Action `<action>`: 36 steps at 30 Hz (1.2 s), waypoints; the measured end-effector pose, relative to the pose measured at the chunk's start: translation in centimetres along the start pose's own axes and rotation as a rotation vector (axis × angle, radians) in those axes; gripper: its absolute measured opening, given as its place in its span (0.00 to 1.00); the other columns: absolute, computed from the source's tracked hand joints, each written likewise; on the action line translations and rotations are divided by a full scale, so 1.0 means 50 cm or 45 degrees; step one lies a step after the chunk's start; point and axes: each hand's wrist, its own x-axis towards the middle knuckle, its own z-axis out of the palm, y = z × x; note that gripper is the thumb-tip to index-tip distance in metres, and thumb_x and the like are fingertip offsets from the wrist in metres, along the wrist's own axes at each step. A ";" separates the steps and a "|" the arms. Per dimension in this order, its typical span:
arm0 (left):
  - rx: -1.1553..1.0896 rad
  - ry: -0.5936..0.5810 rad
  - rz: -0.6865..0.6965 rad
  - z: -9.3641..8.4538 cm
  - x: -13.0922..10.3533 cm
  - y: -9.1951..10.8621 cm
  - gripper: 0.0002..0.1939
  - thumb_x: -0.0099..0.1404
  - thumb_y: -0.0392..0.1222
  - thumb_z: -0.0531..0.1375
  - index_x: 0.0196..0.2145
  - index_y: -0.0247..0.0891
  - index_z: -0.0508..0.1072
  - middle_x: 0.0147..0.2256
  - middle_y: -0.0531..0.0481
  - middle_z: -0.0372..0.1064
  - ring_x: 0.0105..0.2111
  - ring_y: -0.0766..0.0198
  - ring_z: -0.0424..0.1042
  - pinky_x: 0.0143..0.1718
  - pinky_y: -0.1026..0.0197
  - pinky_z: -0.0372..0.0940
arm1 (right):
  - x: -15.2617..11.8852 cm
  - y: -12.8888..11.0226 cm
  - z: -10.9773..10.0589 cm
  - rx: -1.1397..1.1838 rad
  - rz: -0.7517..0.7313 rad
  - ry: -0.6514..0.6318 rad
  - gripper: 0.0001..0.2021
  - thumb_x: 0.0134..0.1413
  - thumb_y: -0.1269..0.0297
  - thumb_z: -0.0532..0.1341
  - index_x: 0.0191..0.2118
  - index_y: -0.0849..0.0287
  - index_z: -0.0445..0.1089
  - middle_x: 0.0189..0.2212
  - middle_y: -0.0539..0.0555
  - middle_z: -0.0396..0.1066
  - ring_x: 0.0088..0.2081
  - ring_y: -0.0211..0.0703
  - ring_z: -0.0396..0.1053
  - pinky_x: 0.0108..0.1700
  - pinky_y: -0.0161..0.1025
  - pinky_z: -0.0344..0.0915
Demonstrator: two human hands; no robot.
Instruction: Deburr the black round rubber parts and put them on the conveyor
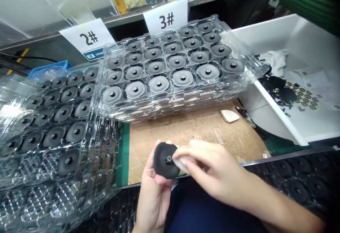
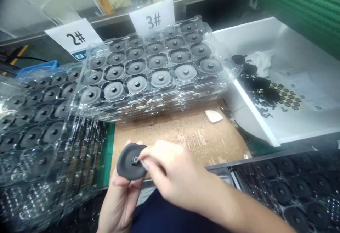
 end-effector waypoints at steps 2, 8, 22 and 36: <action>-0.002 -0.010 0.002 -0.005 0.000 -0.002 0.23 0.51 0.37 0.66 0.46 0.46 0.71 0.44 0.48 0.73 0.44 0.62 0.72 0.43 0.69 0.66 | 0.001 -0.002 0.003 -0.032 -0.001 0.020 0.10 0.57 0.73 0.53 0.42 0.59 0.68 0.32 0.51 0.68 0.33 0.35 0.65 0.38 0.31 0.61; -0.021 -0.033 0.018 -0.020 0.005 -0.001 0.28 0.50 0.46 0.66 0.49 0.44 0.68 0.47 0.44 0.70 0.48 0.53 0.68 0.48 0.59 0.65 | 0.019 0.026 0.005 0.058 0.050 -0.024 0.09 0.58 0.71 0.53 0.39 0.57 0.70 0.32 0.49 0.70 0.33 0.33 0.66 0.37 0.30 0.61; -0.073 0.005 -0.006 -0.034 0.021 0.011 0.28 0.54 0.46 0.62 0.53 0.45 0.62 0.54 0.41 0.63 0.54 0.48 0.61 0.49 0.59 0.65 | -0.033 0.104 0.043 0.121 0.507 0.076 0.08 0.55 0.66 0.56 0.40 0.57 0.69 0.34 0.51 0.72 0.31 0.38 0.68 0.31 0.33 0.62; -0.047 0.017 -0.065 -0.029 0.007 -0.012 0.21 0.54 0.35 0.64 0.46 0.49 0.70 0.43 0.48 0.74 0.42 0.62 0.73 0.42 0.66 0.67 | 0.035 -0.008 0.019 0.011 -0.167 -0.062 0.10 0.58 0.73 0.52 0.42 0.62 0.69 0.34 0.53 0.70 0.37 0.36 0.66 0.41 0.33 0.61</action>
